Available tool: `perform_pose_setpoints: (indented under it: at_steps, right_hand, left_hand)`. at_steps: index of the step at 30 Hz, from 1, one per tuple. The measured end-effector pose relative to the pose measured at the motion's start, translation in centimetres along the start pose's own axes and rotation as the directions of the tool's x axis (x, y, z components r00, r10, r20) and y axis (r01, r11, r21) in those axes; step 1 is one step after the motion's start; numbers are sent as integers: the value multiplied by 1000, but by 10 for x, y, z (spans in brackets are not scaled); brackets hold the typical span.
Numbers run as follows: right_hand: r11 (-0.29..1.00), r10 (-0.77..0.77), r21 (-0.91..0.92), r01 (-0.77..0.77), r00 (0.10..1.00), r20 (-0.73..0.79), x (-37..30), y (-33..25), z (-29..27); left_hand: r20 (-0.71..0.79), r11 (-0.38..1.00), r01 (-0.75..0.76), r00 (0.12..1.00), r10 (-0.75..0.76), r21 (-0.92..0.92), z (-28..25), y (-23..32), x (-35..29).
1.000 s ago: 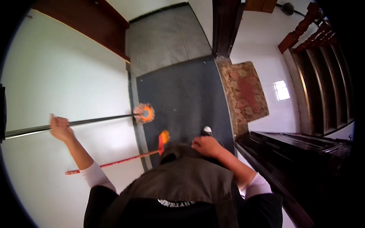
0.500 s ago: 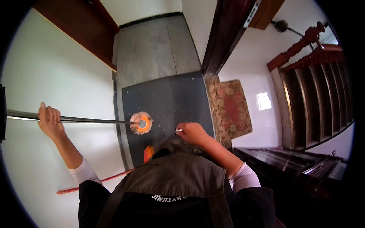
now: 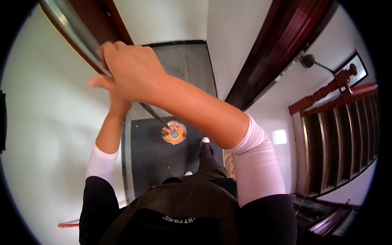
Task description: The person pours water from a red bucket into a pond, then walks indoors to sweep a mat with a broom. They lift and shake the mat outdoors, sweep it again, and finally pick up a mop to walk back inside.
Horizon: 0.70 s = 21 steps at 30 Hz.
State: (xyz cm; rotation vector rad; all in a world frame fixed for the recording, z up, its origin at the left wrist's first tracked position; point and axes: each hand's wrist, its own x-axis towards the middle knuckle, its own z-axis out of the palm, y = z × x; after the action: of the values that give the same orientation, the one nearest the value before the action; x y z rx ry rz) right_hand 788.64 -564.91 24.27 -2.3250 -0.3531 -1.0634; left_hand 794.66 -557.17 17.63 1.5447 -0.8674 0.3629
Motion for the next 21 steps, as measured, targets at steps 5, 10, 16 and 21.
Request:
perform_pose_setpoints:
  at_steps: [5, 10, 16, 21]
  right_hand:
    - [968, 224, -135, -209, 969, 102, 60, 116, -34]
    - [925, 379, -78, -371, 898, 223, 121, 256, -74]
    - [885, 449, 53, -463, 877, 172, 183, 375, -89]
    - [909, 411, -116, -400, 907, 95, 231, 493, -83]
  left_hand:
    - [359, 994, 103, 927, -111, 43, 56, -28, 76]
    - [194, 879, 473, 858, -476, 62, 38, -96, 67]
    - [128, 200, 348, 220, -967, 916, -26, -174, -115]
    - [129, -89, 682, -263, -956, 726, -28, -214, -201]
